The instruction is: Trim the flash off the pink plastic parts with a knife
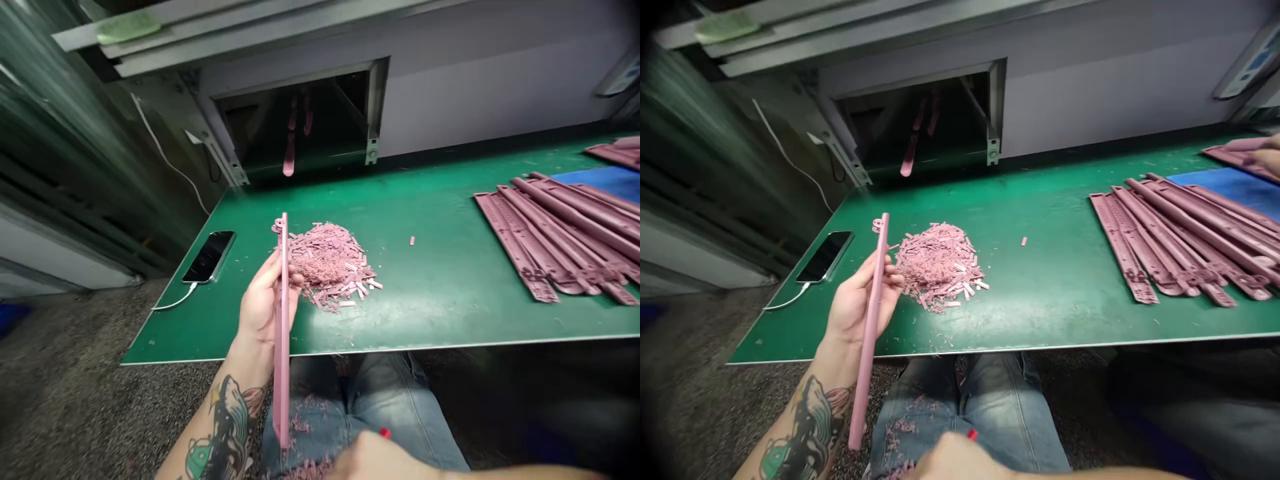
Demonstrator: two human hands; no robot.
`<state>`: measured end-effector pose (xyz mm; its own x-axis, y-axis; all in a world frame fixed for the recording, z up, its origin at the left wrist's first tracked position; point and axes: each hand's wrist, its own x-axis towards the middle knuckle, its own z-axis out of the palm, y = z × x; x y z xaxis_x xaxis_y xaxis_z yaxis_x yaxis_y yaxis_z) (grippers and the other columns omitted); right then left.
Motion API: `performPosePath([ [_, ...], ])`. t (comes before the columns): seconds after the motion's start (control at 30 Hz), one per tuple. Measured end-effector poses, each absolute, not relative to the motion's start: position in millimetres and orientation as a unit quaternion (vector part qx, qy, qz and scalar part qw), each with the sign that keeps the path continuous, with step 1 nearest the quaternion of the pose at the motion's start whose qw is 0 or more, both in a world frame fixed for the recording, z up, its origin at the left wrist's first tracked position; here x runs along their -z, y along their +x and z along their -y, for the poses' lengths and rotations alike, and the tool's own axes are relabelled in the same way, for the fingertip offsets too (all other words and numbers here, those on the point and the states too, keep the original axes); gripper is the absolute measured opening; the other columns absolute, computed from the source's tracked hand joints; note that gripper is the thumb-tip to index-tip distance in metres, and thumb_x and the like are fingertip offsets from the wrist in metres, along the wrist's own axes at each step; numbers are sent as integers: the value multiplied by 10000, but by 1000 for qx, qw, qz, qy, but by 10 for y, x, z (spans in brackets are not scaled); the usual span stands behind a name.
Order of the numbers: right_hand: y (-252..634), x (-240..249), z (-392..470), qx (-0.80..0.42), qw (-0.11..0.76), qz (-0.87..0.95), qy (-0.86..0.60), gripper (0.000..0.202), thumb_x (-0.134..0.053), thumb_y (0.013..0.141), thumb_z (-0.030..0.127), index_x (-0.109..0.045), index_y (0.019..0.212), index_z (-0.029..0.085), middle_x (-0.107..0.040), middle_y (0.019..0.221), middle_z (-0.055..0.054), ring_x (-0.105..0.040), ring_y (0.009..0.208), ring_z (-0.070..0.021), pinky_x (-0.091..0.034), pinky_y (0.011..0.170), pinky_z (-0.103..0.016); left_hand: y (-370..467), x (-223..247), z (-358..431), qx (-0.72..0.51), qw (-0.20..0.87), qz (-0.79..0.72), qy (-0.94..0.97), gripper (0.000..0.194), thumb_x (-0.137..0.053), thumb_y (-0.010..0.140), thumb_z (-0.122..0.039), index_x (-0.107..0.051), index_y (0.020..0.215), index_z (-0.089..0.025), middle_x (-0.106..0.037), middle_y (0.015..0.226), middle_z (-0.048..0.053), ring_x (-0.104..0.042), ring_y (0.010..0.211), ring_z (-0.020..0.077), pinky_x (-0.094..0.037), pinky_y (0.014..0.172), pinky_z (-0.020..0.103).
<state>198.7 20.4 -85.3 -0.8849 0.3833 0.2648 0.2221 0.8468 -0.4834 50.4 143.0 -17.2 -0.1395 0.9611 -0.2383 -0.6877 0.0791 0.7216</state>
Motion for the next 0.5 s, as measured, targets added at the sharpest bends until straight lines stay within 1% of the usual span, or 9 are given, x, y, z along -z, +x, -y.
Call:
performPosePath([
  [0.03, 2040, 831, -274, -256, 211, 926, -181, 418, -536, 912, 489, -570, 610, 201, -566, 505, 46, -454, 420, -93, -255, 398, -222, 489, 156, -1419, -649, 637, -377, 174, 185, -507, 875, -74, -649, 979, -131, -567, 796, -10, -570, 600, 33, -496, 521, 119],
  [0.1, 2146, 682, -560, -288, 302, 867, -273, 482, -498, 853, 651, -634, 793, 193, -639, 671, -3, -554, 576, -127, -376, 514, -226, 486, 145, -1322, -628, 659, -382, 161, 191, -504, 888, -89, -629, 1022, -143, -568, 829, -3, -562, 553, 29, -450, 407, 97],
  [0.17, 2215, 459, -903, -262, 380, 814, -353, 557, -500, 815, 704, -636, 910, 172, -640, 746, -32, -561, 652, -148, -408, 593, -248, 518, 166, -1162, -600, 683, -389, 150, 202, -509, 898, -116, -607, 1071, -154, -578, 827, -1, -526, 462, 22, -382, 308, 90],
  [0.2, 2232, 353, -1051, -237, 401, 799, -381, 565, -515, 805, 707, -634, 923, 168, -630, 746, -33, -549, 657, -151, -405, 604, -254, 540, 189, -1073, -587, 694, -391, 146, 207, -507, 905, -134, -598, 1088, -163, -582, 798, -6, -496, 411, 18, -361, 282, 90],
  [0.23, 2237, 264, -1171, -207, 409, 793, -402, 558, -531, 796, 706, -635, 909, 169, -618, 730, -30, -537, 650, -152, -399, 603, -257, 560, 219, -987, -574, 704, -394, 142, 215, -496, 913, -145, -591, 1104, -170, -584, 746, -12, -457, 357, 15, -350, 268, 95],
  [0.3, 2225, 156, -1319, -158, 397, 794, -433, 550, -553, 775, 709, -634, 869, 173, -602, 706, -26, -533, 648, -159, -396, 607, -262, 587, 287, -838, -554, 725, -384, 138, 224, -471, 932, -176, -590, 1121, -198, -549, 607, -35, -398, 291, 9, -332, 267, 86],
  [0.37, 2203, 128, -1368, -125, 383, 794, -455, 558, -550, 769, 719, -632, 869, 176, -607, 711, -32, -552, 663, -170, -405, 622, -267, 594, 343, -729, -536, 754, -354, 139, 200, -503, 926, -216, -615, 1091, -229, -528, 537, -40, -413, 281, 14, -332, 286, 79],
  [0.5, 2194, 133, -1332, -93, 365, 799, -469, 596, -512, 772, 747, -630, 919, 181, -628, 749, -51, -572, 681, -179, -401, 619, -263, 578, 385, -626, -518, 782, -311, 151, 103, -654, 840, -257, -674, 939, -234, -597, 590, -15, -465, 298, 20, -335, 297, 84],
])
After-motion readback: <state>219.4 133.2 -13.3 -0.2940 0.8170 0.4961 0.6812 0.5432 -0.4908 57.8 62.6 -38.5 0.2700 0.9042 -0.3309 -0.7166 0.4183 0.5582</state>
